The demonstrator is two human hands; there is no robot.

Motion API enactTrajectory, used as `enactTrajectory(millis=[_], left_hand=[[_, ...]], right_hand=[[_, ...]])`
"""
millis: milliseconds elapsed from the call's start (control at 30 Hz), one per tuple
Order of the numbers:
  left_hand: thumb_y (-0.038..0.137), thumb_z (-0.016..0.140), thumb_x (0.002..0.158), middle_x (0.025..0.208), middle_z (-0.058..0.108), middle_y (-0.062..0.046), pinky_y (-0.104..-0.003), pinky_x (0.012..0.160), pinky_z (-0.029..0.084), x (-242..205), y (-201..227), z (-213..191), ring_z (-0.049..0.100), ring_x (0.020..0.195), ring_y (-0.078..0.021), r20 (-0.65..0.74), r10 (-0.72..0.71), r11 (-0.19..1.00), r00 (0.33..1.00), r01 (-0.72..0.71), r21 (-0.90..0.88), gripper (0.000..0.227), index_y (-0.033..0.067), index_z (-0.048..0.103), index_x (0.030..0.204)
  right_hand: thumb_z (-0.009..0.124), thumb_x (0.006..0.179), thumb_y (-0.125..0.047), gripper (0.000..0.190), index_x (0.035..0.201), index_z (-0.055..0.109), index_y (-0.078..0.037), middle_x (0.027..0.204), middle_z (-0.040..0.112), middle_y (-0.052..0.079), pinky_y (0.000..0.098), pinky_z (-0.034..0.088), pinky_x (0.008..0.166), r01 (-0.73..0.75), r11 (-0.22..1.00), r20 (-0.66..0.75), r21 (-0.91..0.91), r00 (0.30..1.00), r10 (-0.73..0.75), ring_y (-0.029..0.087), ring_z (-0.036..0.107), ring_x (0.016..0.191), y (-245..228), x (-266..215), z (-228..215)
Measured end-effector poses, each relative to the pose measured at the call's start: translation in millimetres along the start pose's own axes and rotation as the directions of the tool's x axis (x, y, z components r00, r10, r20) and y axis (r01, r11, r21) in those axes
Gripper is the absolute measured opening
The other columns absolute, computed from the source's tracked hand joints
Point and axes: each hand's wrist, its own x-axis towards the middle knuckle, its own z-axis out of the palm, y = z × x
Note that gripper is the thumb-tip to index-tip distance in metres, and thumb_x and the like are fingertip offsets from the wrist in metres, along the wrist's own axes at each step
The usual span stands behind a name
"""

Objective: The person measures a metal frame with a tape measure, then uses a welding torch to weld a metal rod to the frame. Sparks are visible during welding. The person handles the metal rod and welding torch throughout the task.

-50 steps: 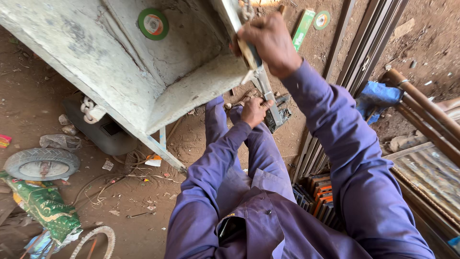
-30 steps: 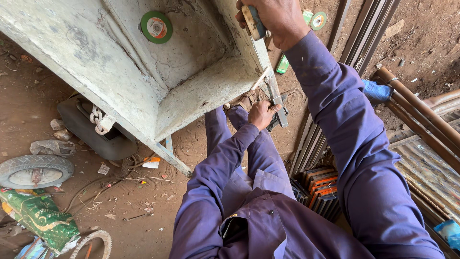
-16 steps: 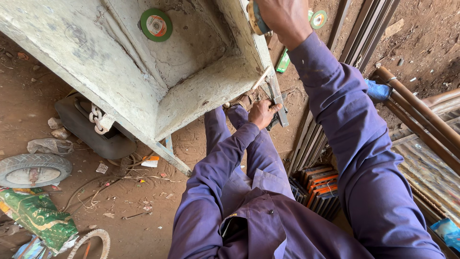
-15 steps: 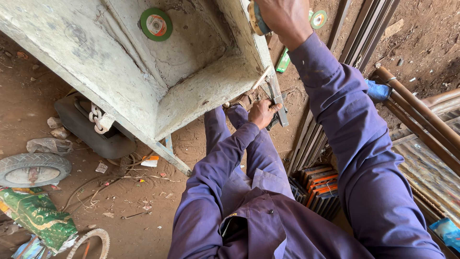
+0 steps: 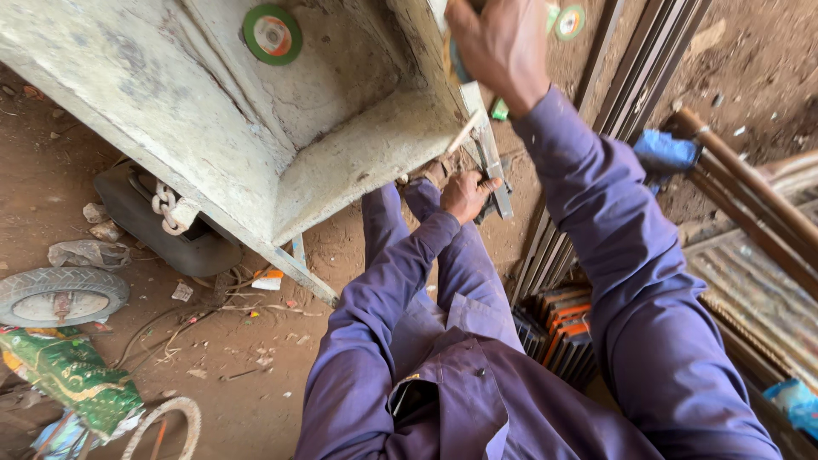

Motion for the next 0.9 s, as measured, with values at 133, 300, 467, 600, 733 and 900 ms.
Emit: enactTrajectory(millis=[133,300,467,600,733,900], left_hand=[[0.060,0.067,0.092,0.080,0.072,-0.022,-0.052,0.068,0.054,-9.7,-6.3,3.9,0.070,0.075,-0.0400,-0.097,0.120,0.992,0.988,-0.123,-0.023,0.057,0.0041,0.073,0.080],[0.023,0.080,0.073,0.081,0.070,-0.025,-0.050,0.064,0.055,-14.7,-12.9,-2.8,0.069,0.078,-0.0434,-0.215,0.213,0.951,0.953,-0.252,-0.177,0.041,-0.0038,0.064,0.100],[0.018,0.074,0.089,0.067,0.072,-0.009,-0.031,0.047,0.055,-20.3,-11.1,-7.2,0.069,0.051,-0.0140,-0.012,-0.073,0.956,0.997,0.066,-0.286,0.013,0.0091,0.075,0.098],[0.018,0.068,0.097,0.073,0.067,-0.003,-0.028,0.043,0.055,-24.9,-1.9,-15.4,0.067,0.055,-0.0130,0.062,-0.140,0.783,0.988,0.149,-0.604,0.016,0.0040,0.068,0.105],[0.044,0.077,0.092,0.086,0.072,-0.008,-0.032,0.050,0.063,-31.4,5.8,-26.7,0.073,0.063,-0.0170,0.021,-0.005,0.706,1.000,0.018,-0.708,0.047,0.0026,0.064,0.110],[0.047,0.078,0.090,0.088,0.075,-0.012,-0.034,0.054,0.065,-34.2,13.0,-23.7,0.075,0.067,-0.0202,-0.049,0.028,0.706,0.998,-0.054,-0.706,0.055,0.0016,0.063,0.116]], right_hand=[[0.068,0.099,-0.022,0.028,0.081,0.078,-0.003,0.057,0.059,0.009,0.0346,0.042,0.047,-0.120,0.977,0.073,0.177,0.991,0.109,0.015,0.056,0.048,-34.5,-68.1,-21.3],[0.061,0.105,-0.026,0.032,0.088,0.075,-0.003,0.065,0.062,0.008,0.0342,0.049,0.055,-0.351,0.820,0.367,0.453,0.911,0.188,0.014,0.059,0.058,-25.5,-159.2,-48.9],[0.061,0.106,-0.032,0.037,0.088,0.075,-0.003,0.064,0.062,0.005,0.0347,0.046,0.049,-0.632,0.651,0.546,0.420,0.749,0.375,0.015,0.055,0.052,25.1,-256.6,-54.3],[0.062,0.107,-0.032,0.037,0.089,0.075,-0.003,0.060,0.061,0.005,0.0338,0.048,0.048,-0.630,0.668,0.504,0.395,0.757,0.416,0.014,0.061,0.050,72.9,-323.6,-41.4],[0.061,0.106,-0.028,0.033,0.090,0.073,-0.001,0.061,0.062,0.007,0.0348,0.050,0.051,-0.683,0.574,0.511,0.452,0.726,0.461,0.017,0.063,0.050,106.5,-369.9,-15.9],[0.064,0.106,-0.024,0.032,0.089,0.075,0.000,0.067,0.067,0.010,0.0355,0.051,0.056,-0.514,0.683,0.368,0.518,0.855,0.365,0.018,0.065,0.054,129.5,-401.2,12.4]])
